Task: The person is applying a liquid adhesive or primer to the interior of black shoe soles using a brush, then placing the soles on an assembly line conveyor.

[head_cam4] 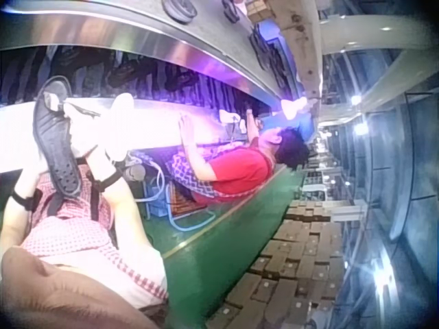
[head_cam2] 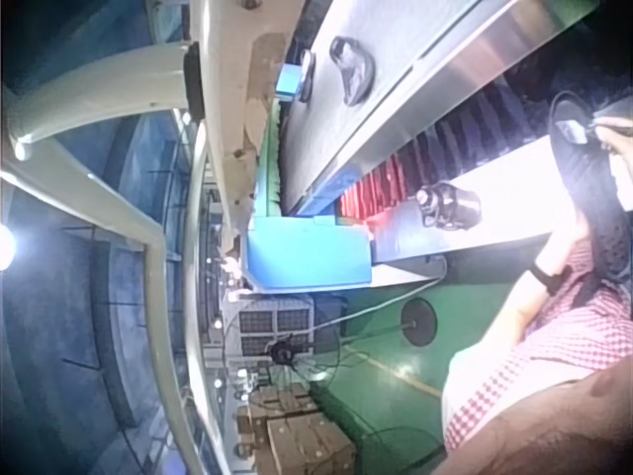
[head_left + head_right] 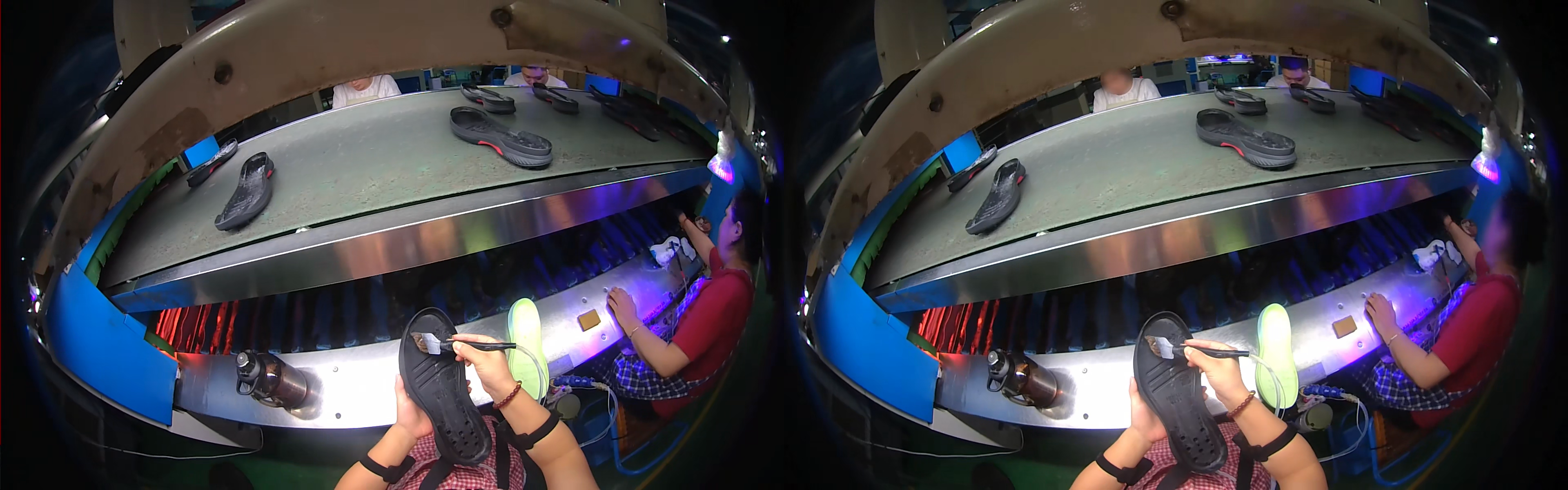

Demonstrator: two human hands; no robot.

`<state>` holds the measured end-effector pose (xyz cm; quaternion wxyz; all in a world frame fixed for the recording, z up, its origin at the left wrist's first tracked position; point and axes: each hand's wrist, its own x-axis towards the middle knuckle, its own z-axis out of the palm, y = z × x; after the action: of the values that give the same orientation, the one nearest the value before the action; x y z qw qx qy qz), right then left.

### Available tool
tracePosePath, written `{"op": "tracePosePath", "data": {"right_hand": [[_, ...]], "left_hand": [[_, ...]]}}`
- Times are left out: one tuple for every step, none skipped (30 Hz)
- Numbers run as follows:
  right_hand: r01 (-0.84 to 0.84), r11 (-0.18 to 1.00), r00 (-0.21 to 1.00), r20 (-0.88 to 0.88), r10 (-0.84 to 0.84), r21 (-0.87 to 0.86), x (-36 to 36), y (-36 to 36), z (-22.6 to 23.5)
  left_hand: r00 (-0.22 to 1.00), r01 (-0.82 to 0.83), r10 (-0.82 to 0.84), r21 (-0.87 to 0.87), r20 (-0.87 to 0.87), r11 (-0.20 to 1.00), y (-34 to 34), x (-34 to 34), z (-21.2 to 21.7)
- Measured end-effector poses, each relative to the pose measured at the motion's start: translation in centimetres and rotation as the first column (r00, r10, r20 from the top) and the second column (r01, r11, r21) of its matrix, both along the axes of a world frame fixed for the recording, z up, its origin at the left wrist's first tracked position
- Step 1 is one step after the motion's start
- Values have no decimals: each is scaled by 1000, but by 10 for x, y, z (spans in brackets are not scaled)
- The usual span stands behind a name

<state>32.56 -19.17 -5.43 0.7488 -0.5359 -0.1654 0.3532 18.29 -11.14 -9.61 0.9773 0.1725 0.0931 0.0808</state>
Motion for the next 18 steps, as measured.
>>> {"op": "tracePosePath", "data": {"right_hand": [[16, 1000, 999, 46, -16, -11, -1, 1, 0], [31, 999, 995, 92, -30, -15, -3, 2, 0], [47, 999, 989, 142, -45, -5, -6, 3, 0], [70, 997, 974, 216, -61, -34, -9, 4, 0], [96, 994, 952, 295, -79, -47, -14, 5, 1], [136, 988, 928, 358, -101, -74, -17, 7, 1], [152, 985, 883, 458, -99, -80, -24, 5, 2], [123, 990, 898, 432, -82, -68, -30, 4, 2], [138, 985, 869, 490, -69, -106, -35, 6, 2], [138, 984, 838, 543, -54, -115, -41, 5, 1], [169, 979, 758, 650, -55, -114, -44, 4, 0], [180, 982, 680, 728, -90, -47, -48, 3, -1], [171, 984, 642, 764, -69, -55, -50, 0, -4], [161, 986, 598, 799, -56, -51, -53, -4, -6], [123, 990, 603, 797, -25, -62, -55, -9, -9], [104, 990, 575, 818, 16, -92, -59, -16, -12], [67, 993, 524, 850, 50, -100, -62, -23, -15], [30, 994, 460, 884, 79, -104, -64, -32, -17]], "left_hand": [[1000, -16, 16, 21, -7, 1000, 0, 0, -1], [998, -36, 39, 56, -46, 998, 0, 1, -2], [997, -56, 60, 83, -46, 995, -1, 1, -4], [989, -80, 92, 105, -113, 991, -2, 2, -6], [983, -104, 121, 120, -140, 987, -2, 4, -8], [974, -125, 149, 143, -170, 982, -2, 6, -11], [973, -141, 156, 96, -170, 985, -3, 7, -14], [971, -153, 160, 55, -177, 987, -4, 8, -17], [970, -163, 163, 14, -178, 987, -4, 9, -21], [966, -170, 171, 25, -196, 985, -4, 10, -25], [960, -177, 180, 36, -214, 984, -4, 11, -28], [955, -182, 188, 47, -230, 982, -3, 12, -32], [953, -203, 203, 25, -224, 979, -1, 13, -35], [950, -221, 222, 31, -221, 975, 3, 14, -37], [945, -232, 232, 28, -233, 972, 8, 12, -38], [930, -251, 248, 23, -270, 968, 15, 9, -39], [929, -301, 303, 45, -210, 953, 20, 9, -39], [930, -296, 305, 73, -206, 952, 25, 5, -37]]}}
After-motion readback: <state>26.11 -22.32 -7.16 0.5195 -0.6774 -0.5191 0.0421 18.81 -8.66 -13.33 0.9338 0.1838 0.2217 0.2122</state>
